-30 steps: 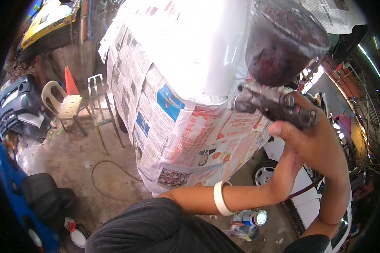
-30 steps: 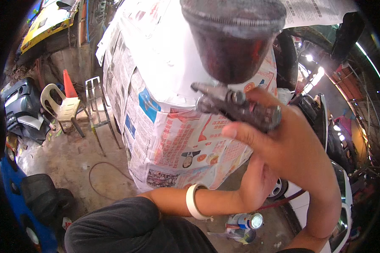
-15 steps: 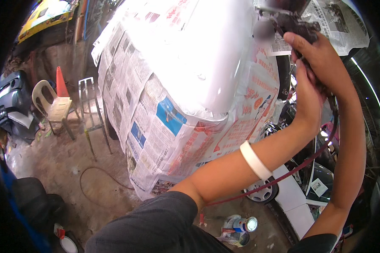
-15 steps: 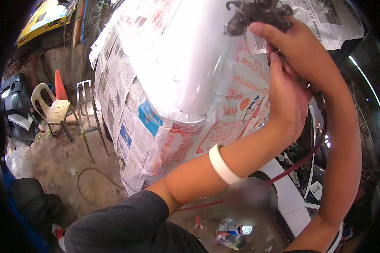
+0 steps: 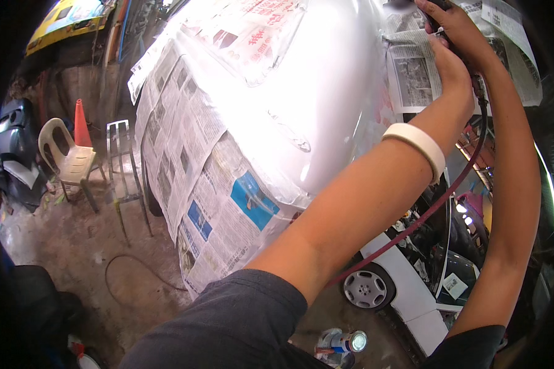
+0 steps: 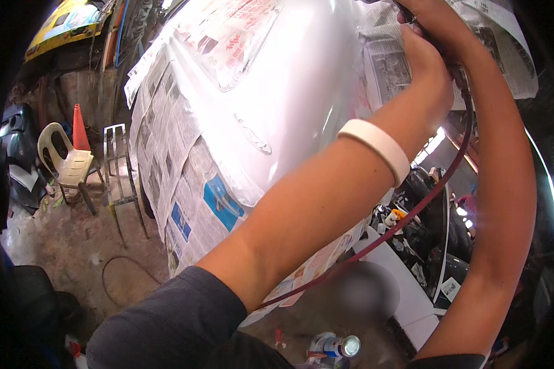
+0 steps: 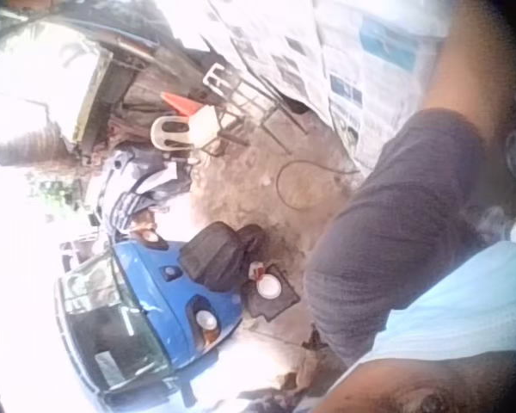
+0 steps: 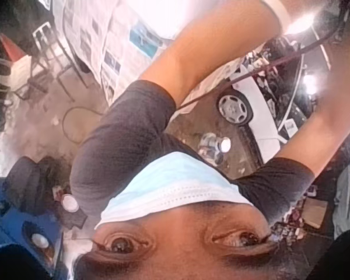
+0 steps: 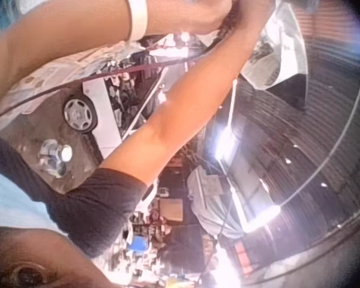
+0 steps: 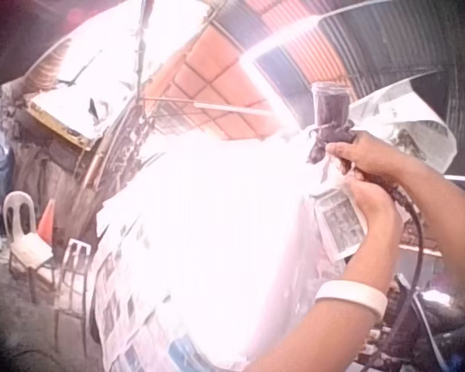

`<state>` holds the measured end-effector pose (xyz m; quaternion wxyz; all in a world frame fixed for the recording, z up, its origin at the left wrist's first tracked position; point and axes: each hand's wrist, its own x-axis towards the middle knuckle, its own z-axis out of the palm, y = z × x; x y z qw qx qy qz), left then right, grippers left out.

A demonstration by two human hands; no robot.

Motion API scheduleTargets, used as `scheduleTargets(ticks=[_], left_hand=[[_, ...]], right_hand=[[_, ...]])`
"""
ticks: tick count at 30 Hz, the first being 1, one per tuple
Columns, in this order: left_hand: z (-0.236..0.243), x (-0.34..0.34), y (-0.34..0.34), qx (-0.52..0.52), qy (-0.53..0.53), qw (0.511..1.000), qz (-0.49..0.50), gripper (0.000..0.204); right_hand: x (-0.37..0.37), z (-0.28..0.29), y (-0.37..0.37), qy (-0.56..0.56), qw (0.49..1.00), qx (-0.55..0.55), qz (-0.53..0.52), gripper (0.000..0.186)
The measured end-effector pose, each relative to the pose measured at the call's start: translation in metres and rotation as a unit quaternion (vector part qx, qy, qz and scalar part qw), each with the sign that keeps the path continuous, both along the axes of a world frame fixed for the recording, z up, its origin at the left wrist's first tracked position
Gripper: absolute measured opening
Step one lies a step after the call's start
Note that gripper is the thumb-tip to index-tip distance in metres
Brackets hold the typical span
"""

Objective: The person uses a spray gun to apply white paint to a car door that has been masked with newspapers and tape, then applies additional tape and peels back a section of the paper.

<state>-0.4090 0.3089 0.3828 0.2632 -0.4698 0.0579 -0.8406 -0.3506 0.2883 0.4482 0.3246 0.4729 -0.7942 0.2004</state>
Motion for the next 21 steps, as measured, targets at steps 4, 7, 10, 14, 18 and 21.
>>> scheduleTargets(ticks=[4, 7, 10, 14, 18, 21], left_hand=[[0.024, -0.008, -0.027, -0.027, 0.030, 0.999, -0.014, 0.072], [0.034, -0.002, -0.044, -0.041, 0.050, 0.998, -0.004, 0.074], [0.036, 0.015, -0.043, -0.027, 0.034, 0.997, -0.060, 0.074], [0.049, 0.013, -0.063, -0.030, 0.032, 0.998, -0.041, 0.075], [0.068, -0.008, -0.085, -0.037, 0.056, 0.997, -0.026, 0.077], [0.070, -0.010, -0.088, -0.034, 0.032, 0.998, -0.034, 0.078]], right_hand=[[0.012, 0.010, -0.023, -0.004, 1.000, -0.025, 0.018, 0.031], [0.023, 0.017, -0.039, -0.040, 0.999, -0.026, 0.014, 0.034], [0.021, 0.031, -0.043, -0.045, 0.998, -0.028, -0.016, 0.034], [0.022, 0.039, -0.057, -0.010, 1.000, -0.006, 0.005, 0.033], [0.002, 0.061, -0.083, -0.003, 1.000, -0.013, 0.001, 0.031], [-0.012, 0.066, -0.087, 0.018, 0.999, 0.002, 0.026, 0.028]])
